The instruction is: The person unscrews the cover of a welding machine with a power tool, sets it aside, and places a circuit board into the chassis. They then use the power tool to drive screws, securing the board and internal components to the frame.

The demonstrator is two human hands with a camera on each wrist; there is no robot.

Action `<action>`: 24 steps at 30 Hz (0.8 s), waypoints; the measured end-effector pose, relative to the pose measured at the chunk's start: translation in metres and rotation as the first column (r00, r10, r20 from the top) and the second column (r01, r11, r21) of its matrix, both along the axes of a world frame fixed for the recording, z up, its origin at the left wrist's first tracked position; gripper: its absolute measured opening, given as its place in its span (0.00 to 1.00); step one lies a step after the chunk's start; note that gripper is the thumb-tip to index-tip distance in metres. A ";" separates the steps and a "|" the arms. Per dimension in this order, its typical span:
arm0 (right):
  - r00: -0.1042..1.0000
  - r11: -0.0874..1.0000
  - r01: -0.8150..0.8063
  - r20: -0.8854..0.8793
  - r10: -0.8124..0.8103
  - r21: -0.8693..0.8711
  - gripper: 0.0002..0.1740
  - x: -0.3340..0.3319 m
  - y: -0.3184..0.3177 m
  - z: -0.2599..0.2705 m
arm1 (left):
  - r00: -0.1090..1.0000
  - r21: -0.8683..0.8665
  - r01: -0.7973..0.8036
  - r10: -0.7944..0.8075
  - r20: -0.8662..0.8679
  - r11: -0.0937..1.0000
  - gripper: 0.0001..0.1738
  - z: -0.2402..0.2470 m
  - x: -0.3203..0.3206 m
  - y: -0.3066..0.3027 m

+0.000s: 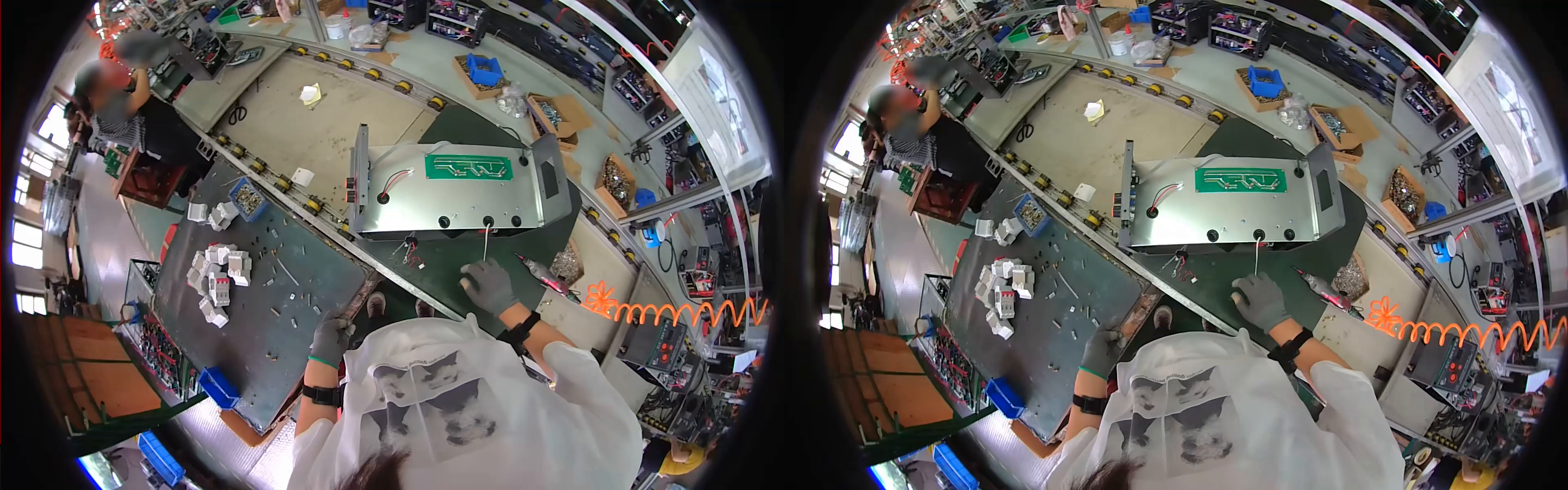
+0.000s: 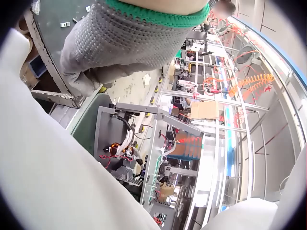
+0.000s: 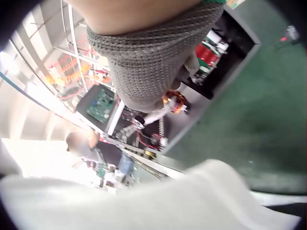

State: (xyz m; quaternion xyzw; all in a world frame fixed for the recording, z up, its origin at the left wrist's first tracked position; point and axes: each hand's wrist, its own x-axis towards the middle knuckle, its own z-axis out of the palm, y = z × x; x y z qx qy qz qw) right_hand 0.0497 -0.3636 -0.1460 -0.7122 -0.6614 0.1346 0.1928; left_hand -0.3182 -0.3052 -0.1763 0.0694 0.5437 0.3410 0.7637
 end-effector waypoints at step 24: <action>0.931 0.728 -0.365 -0.243 0.274 -0.580 0.19 -0.059 0.064 -0.046 | 0.882 0.109 -0.466 0.471 -0.026 0.878 0.16 -0.011 -0.048 -0.056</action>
